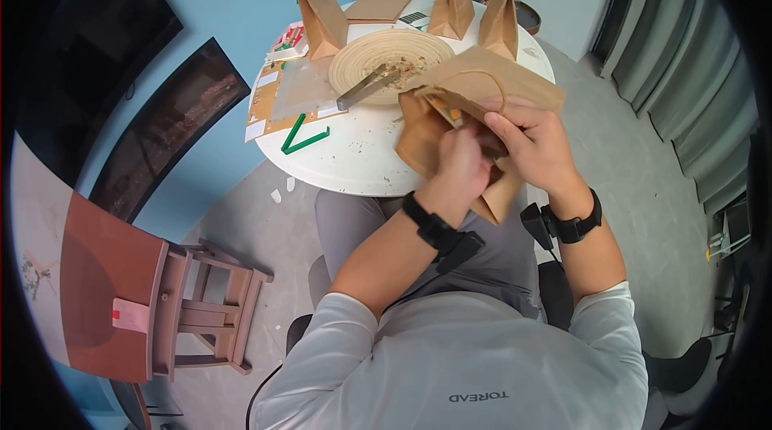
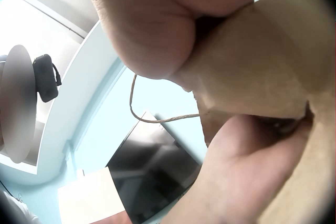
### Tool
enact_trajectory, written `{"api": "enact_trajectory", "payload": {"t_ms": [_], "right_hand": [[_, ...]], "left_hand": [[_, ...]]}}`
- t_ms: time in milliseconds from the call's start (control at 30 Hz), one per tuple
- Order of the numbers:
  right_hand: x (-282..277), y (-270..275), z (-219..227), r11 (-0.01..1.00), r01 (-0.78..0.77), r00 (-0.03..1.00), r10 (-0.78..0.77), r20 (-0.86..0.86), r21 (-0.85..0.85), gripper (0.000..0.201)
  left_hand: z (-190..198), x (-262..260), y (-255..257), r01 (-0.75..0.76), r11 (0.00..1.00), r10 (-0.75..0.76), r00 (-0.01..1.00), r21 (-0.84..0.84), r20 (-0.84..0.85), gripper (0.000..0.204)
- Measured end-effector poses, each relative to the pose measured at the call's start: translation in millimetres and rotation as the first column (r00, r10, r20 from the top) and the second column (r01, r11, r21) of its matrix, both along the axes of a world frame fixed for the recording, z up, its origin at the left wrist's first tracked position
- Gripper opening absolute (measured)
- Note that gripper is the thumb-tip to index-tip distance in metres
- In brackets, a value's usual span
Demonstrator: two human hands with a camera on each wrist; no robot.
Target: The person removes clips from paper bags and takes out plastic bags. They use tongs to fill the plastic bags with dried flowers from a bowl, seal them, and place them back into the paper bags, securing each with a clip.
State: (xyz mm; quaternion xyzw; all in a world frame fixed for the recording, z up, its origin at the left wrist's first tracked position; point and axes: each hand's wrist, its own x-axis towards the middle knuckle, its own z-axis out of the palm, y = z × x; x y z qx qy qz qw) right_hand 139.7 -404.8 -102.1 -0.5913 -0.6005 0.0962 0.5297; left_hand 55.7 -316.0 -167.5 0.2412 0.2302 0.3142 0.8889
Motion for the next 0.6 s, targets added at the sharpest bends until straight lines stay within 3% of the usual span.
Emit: {"api": "enact_trajectory", "payload": {"t_ms": [100,133,233,333,367,433,567,600], "right_hand": [[-1.1,1.3,1.8,1.000,-0.001,0.997,0.002,-0.071,0.014,0.018],[-0.9,2.4,2.7,1.000,0.010,0.994,-0.008,-0.105,0.022,0.018],[7.8,1.6,1.4,0.997,0.064,0.997,-0.065,0.044,0.036,0.018],[14.1,-3.0,-0.4,1.000,0.020,0.999,-0.020,-0.033,-0.020,0.019],[12.8,-4.2,-0.1,0.999,0.001,0.999,-0.003,-0.049,-0.035,0.018],[9.2,-5.3,1.1,0.997,-0.043,0.996,0.037,-0.079,-0.069,0.018],[9.5,-2.0,0.6,0.998,-0.043,0.998,0.045,0.050,-0.037,0.018],[12.5,-2.5,0.5,0.999,-0.039,0.997,0.041,0.069,-0.027,0.018]], "left_hand": [[-2.5,31.7,7.3,-0.028,0.999,0.023,0.991,0.033,0.128,0.032],[-5.9,41.0,13.3,0.021,1.000,-0.023,0.995,0.020,0.102,0.033],[-18.9,51.3,30.2,0.157,0.988,-0.157,0.985,0.002,0.067,0.035],[-9.3,37.9,35.2,0.179,0.983,-0.178,0.983,-0.030,0.047,0.038],[-23.7,46.3,44.9,0.197,0.980,-0.196,0.979,-0.013,0.051,0.040],[-27.3,56.5,44.4,0.157,0.987,-0.153,0.983,-0.038,0.106,0.039],[-15.2,58.7,33.5,0.069,0.991,-0.032,0.954,-0.114,0.299,0.038],[-10.9,57.1,33.5,0.083,0.991,-0.058,0.971,-0.102,0.231,0.036]]}}
